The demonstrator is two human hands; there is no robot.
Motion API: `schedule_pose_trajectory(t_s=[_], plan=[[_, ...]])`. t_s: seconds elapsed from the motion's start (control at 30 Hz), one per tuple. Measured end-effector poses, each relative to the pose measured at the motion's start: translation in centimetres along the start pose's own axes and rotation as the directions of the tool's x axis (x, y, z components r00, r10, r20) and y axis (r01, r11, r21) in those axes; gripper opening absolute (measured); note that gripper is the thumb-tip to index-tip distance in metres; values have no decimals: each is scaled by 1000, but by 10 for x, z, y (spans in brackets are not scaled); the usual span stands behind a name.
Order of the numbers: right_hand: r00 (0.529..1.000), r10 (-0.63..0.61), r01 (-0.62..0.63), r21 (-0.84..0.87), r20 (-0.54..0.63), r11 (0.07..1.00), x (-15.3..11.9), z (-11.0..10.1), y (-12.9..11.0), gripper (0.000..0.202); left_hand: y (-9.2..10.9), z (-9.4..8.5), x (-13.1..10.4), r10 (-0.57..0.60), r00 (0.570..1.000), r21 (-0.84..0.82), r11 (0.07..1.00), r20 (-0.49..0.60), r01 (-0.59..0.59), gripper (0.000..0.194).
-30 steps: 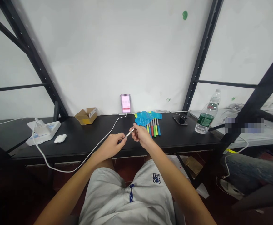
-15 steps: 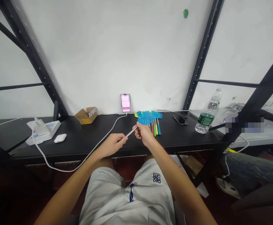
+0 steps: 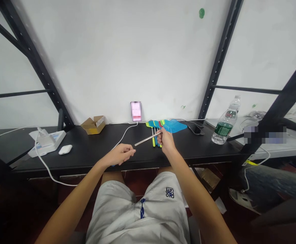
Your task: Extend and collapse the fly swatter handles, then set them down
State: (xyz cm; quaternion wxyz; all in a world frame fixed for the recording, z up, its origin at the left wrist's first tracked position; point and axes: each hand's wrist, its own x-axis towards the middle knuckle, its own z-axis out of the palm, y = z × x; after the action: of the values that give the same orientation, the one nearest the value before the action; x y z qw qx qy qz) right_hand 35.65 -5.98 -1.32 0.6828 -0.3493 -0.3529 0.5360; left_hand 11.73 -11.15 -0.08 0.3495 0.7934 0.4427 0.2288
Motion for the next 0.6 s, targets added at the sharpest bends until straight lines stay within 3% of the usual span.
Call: schedule_pose_trajectory(t_s=[0.2,0.4,0.6], plan=[[997,12,-11,23,-78,1000,-4,13,28,28,-22,-1,16,-115,968,71,988,-224,134,30],[995,-95,97,64,-22,993,-5,17,42,31,-37,3,24,-10,938,64,997,-345,34,32],[992,-109,109,7,-60,994,1,9,44,35,-49,8,30,-25,903,5,1000,-429,30,36]])
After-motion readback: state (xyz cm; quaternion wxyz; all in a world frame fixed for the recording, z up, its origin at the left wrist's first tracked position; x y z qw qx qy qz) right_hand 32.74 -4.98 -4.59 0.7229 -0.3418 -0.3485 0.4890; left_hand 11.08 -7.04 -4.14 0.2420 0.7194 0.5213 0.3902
